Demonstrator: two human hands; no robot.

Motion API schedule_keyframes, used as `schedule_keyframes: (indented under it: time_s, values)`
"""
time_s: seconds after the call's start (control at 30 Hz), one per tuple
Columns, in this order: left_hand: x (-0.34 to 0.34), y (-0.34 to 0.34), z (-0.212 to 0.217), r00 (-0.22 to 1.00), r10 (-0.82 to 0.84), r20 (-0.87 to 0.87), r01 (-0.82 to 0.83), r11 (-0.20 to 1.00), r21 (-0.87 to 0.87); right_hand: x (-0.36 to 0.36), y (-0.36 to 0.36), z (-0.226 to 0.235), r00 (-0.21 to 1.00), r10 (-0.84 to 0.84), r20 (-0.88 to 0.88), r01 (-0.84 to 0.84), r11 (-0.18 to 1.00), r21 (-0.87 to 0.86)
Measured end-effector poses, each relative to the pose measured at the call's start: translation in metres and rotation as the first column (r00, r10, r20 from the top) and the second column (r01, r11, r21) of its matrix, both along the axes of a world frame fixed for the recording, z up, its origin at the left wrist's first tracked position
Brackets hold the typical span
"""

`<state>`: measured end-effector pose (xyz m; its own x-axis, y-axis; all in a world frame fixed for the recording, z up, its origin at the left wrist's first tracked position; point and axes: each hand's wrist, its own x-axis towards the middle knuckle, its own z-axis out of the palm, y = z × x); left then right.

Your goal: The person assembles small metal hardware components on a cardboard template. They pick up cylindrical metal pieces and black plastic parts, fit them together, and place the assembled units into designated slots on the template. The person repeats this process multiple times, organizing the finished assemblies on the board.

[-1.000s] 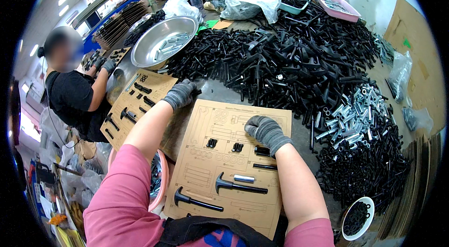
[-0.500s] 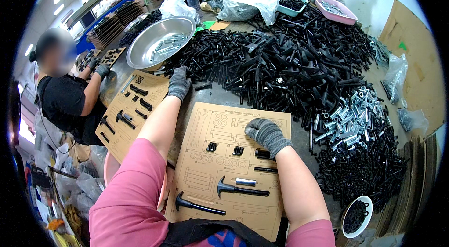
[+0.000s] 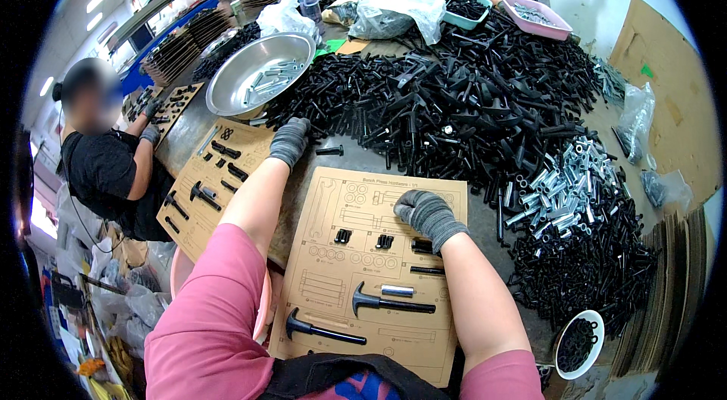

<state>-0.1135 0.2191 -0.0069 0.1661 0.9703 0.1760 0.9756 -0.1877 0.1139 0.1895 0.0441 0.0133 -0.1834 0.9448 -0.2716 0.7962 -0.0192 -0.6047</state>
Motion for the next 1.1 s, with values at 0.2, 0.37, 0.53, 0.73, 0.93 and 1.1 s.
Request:
schedule_keyframes:
  time_s: [0.2,0.37,0.53,0.73,0.93,1.1]
  values:
    - [0.006,-0.002,0.006,0.982,-0.002,-0.189,-0.03,0.986,-0.166,0.0,0.002,-0.001,1.0,-0.016,0.001,0.016,0.999,-0.038]
    - [0.022,-0.008,0.023,0.98,-0.18,0.087,0.195,0.954,-0.226,-0.003,0.001,0.005,1.0,-0.005,0.028,0.006,0.999,-0.037]
    - [0.049,-0.016,0.025,0.951,-0.225,-0.212,0.135,0.918,-0.372,0.0,0.005,-0.001,0.999,-0.005,0.041,0.006,1.0,-0.025]
    - [0.045,-0.033,0.049,0.987,-0.162,0.008,0.152,0.905,-0.397,-0.001,0.005,-0.001,0.999,0.029,0.045,-0.028,0.999,-0.015]
    - [0.072,-0.082,0.09,0.909,-0.342,0.238,0.416,0.757,-0.504,-0.01,0.01,0.019,0.999,0.041,0.026,-0.039,0.995,-0.096]
    - [0.086,-0.102,0.075,0.869,-0.445,0.219,0.48,0.644,-0.596,-0.058,0.008,0.037,0.998,0.067,-0.013,-0.062,0.971,0.23]
